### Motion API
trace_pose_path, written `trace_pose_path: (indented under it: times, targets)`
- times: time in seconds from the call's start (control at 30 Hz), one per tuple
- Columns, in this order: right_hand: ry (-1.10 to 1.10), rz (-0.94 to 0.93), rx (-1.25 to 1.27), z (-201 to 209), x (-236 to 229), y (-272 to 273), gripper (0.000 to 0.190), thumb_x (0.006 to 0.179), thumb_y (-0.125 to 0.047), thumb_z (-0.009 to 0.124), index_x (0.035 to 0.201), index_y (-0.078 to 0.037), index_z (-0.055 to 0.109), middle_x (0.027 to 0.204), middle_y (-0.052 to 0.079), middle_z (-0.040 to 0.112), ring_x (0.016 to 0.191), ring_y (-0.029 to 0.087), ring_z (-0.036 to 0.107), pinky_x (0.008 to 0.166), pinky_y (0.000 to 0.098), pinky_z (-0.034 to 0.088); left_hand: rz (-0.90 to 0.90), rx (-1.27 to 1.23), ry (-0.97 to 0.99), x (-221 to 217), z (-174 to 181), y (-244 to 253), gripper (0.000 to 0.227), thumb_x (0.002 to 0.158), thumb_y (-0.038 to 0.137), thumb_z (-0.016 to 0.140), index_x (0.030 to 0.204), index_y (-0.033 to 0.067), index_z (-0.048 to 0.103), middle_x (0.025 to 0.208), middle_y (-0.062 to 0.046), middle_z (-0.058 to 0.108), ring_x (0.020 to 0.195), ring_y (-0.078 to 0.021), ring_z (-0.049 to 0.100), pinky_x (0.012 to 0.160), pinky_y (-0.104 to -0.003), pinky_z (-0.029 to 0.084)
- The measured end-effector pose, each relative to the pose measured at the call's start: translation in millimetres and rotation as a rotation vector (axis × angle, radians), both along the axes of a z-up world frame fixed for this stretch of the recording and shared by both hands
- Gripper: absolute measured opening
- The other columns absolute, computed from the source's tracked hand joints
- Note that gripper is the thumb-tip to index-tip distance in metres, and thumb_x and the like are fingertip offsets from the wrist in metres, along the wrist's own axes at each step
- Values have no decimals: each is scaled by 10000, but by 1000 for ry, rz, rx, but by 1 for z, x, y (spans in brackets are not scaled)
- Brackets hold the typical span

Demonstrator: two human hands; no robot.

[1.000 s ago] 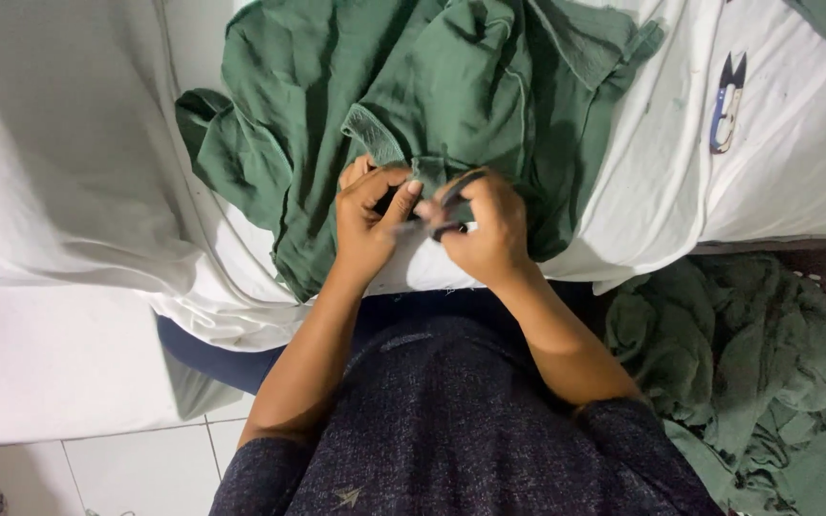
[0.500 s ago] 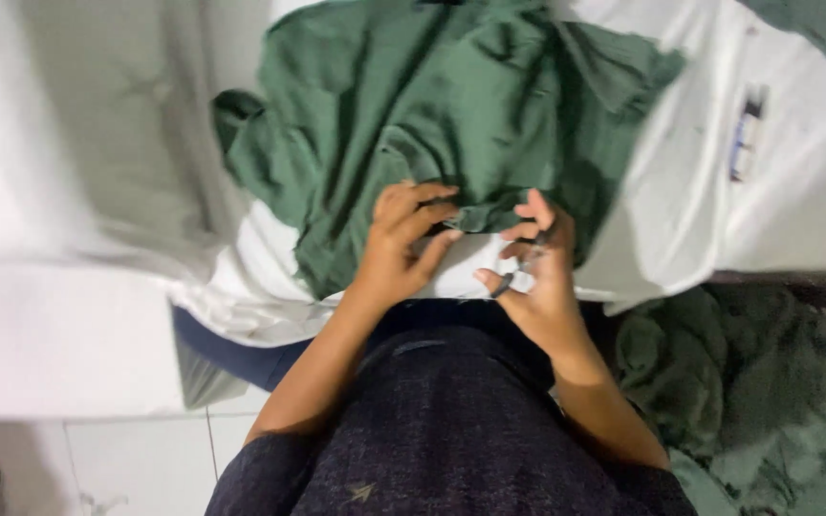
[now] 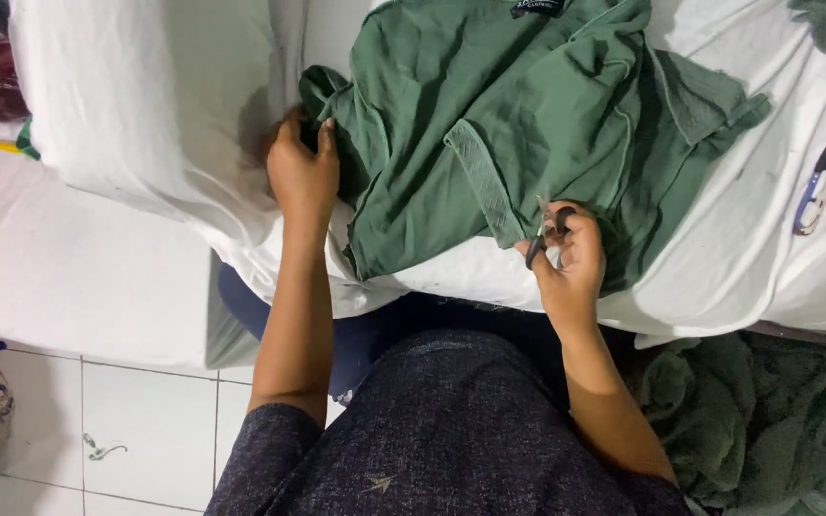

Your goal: The person is using thread snips to trim excess threads and fabric edges from a green garment on a white table.

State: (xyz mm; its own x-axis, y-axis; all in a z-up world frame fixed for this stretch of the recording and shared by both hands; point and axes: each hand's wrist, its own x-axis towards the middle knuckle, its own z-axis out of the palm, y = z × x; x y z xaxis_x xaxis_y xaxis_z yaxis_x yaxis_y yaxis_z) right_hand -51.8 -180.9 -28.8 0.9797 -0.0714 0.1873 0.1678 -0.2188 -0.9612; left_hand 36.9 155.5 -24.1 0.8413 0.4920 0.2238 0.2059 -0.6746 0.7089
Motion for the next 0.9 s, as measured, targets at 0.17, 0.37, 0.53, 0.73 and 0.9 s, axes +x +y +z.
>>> trace_pose_path:
  times: [0.17, 0.37, 0.53, 0.73, 0.9]
  targets:
    - [-67, -12, 105, 11, -2, 1, 425, 919, 41, 776, 1180, 34, 440, 1109, 218, 613, 869, 238, 678, 777, 373, 589, -187, -519, -369, -17, 19, -34, 149, 929, -69, 658, 1058, 6, 658, 942, -99, 631, 948, -189, 594, 887, -393, 506]
    - [48, 133, 731, 20, 17, 40, 575, 847, -1, 793, 1240, -75, 380, 1124, 318, 670, 971, 429, 744, 790, 503, 672, -599, -738, -471, -68, 29, -88, 135, 845, -33, 733, 896, 10, 616, 959, -132, 541, 990, -297, 562, 945, -382, 451]
    - [96, 87, 671, 30, 18, 62, 525, 849, 94, 795, 1154, -99, 414, 997, 163, 691, 925, 191, 680, 777, 327, 598, -782, -884, -373, -90, 39, -123, 322, 908, 30, 754, 1116, 22, 509, 1112, -133, 513, 1239, -383, 572, 1091, -518, 456]
    - [49, 153, 453, 37, 8, 57, 568, 801, 134, 816, 1132, -54, 394, 1009, 240, 711, 930, 257, 724, 784, 377, 624, -666, -829, -156, -92, 38, -127, 400, 851, 111, 864, 1113, 11, 578, 1062, -116, 641, 1069, -254, 648, 964, -424, 532]
    - [113, 300, 576, 36, 7, 47, 486, 852, 87, 758, 1111, -108, 396, 1147, 264, 696, 1143, 331, 680, 892, 392, 568, -628, -922, -102, -93, 36, -128, 99, 972, 29, 706, 922, 41, 622, 951, -100, 680, 959, -206, 640, 883, -393, 539]
